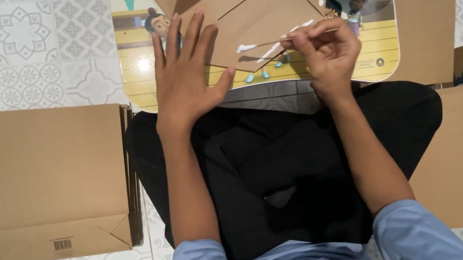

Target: Assembling paper bags by applying glue to cardboard templates and folding them into shape.

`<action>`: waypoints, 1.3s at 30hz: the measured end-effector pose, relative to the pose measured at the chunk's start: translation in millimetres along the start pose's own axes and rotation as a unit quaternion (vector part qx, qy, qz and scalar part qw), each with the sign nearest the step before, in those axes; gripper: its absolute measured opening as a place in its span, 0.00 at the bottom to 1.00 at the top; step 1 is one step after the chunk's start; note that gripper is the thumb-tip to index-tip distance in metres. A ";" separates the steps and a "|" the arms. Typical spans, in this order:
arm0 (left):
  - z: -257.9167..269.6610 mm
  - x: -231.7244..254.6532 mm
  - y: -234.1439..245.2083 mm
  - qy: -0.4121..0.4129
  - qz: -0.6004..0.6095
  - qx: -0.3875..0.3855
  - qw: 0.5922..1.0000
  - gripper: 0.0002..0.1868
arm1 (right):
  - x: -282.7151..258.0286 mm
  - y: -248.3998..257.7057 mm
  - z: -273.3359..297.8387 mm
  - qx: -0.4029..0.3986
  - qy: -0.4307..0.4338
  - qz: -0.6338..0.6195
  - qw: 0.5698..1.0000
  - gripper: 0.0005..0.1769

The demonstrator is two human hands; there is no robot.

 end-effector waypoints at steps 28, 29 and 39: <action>-3.0 -3.4 0.6 0.009 0.011 0.013 1.000 0.50 | -2.7 -40.6 -3.5 -0.041 -0.004 0.024 0.999 0.12; -2.9 -3.3 0.9 0.009 0.014 0.015 1.000 0.50 | -3.4 -41.1 -3.6 -0.045 -0.003 0.031 0.999 0.12; -2.9 -1.6 2.7 0.015 0.017 0.002 1.000 0.50 | -4.9 -39.3 -3.2 -0.047 0.002 0.040 0.998 0.12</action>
Point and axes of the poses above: each hand's wrist, its own z-axis away from the middle knuckle, its own y-axis out of the back of the hand, x = y × z, the point moved 8 cm from there along -z, towards the middle knuckle, and after that the axes turned 2 degrees about -x, right-handed, at the moved point
